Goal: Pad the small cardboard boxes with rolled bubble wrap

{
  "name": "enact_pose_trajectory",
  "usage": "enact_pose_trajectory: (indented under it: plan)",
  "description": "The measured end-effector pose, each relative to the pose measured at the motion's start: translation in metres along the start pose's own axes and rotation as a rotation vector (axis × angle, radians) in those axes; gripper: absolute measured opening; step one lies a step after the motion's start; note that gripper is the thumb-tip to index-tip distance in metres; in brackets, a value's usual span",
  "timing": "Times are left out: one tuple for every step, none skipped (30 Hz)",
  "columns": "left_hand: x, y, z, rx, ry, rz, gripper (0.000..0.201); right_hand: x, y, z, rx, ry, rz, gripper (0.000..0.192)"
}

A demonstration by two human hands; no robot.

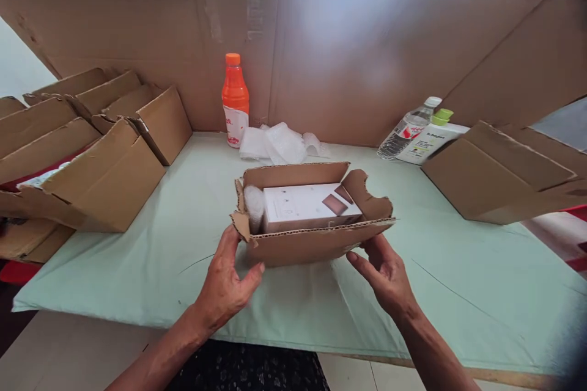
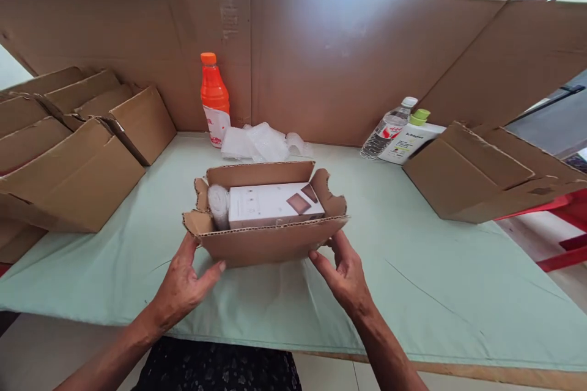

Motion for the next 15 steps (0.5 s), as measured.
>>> enact_pose_trajectory:
  plan:
    - [0.001, 0.004, -0.003, 0.005, 0.025, 0.008, 0.056, 0.006, -0.001, 0.001, 0.039, -0.009, -0.046, 0.051]
    - [0.001, 0.006, -0.006, 0.008, 0.049, 0.010, 0.054, 0.012, 0.001, 0.004, 0.070, -0.026, -0.079, 0.053]
    - [0.000, 0.007, -0.009, 0.012, 0.069, 0.004, 0.053, 0.020, 0.007, 0.007, 0.089, -0.046, -0.082, 0.058]
    - [-0.001, 0.007, -0.011, 0.015, 0.085, -0.006, 0.055, 0.029, 0.016, 0.009, 0.102, -0.062, -0.052, 0.065]
    - [-0.003, 0.007, -0.014, 0.016, 0.094, -0.015, 0.058, 0.041, 0.027, 0.010, 0.116, -0.066, -0.008, 0.074]
    - [-0.005, 0.007, -0.016, 0.015, 0.098, -0.020, 0.063, 0.055, 0.036, 0.008, 0.134, -0.055, 0.027, 0.083]
    - [-0.006, 0.007, -0.018, 0.012, 0.100, -0.022, 0.067, 0.071, 0.044, 0.003, 0.155, -0.030, 0.035, 0.090]
    - [-0.007, 0.008, -0.020, 0.006, 0.105, -0.023, 0.068, 0.088, 0.047, -0.006, 0.172, 0.006, 0.008, 0.093]
    - [-0.007, 0.009, -0.022, 0.000, 0.112, -0.021, 0.069, 0.105, 0.049, -0.017, 0.174, 0.043, -0.038, 0.094]
    - [-0.006, 0.011, -0.024, -0.005, 0.122, -0.016, 0.067, 0.123, 0.050, -0.029, 0.161, 0.075, -0.073, 0.093]
    - [-0.006, 0.012, -0.026, -0.007, 0.132, -0.013, 0.065, 0.141, 0.053, -0.042, 0.132, 0.104, -0.067, 0.091]
    - [-0.004, 0.013, -0.027, -0.007, 0.144, -0.014, 0.063, 0.158, 0.057, -0.055, 0.091, 0.128, -0.016, 0.089]
    - [-0.003, 0.013, -0.027, -0.005, 0.157, -0.017, 0.061, 0.174, 0.062, -0.067, 0.045, 0.143, 0.055, 0.086]
    - [-0.002, 0.013, -0.027, 0.000, 0.168, -0.025, 0.059, 0.188, 0.064, -0.077, 0.002, 0.147, 0.108, 0.083]
    - [0.000, 0.011, -0.026, 0.006, 0.175, -0.032, 0.058, 0.201, 0.064, -0.084, -0.040, 0.139, 0.141, 0.081]
Point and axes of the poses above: each hand's wrist, its own x-axis towards the middle knuckle, its own y-axis out of the back of the hand, z = x × y, the point moved 8 cm from there along x, towards the middle knuckle, and after that the axes turned 12 degrees about y, right-handed, at the moved point
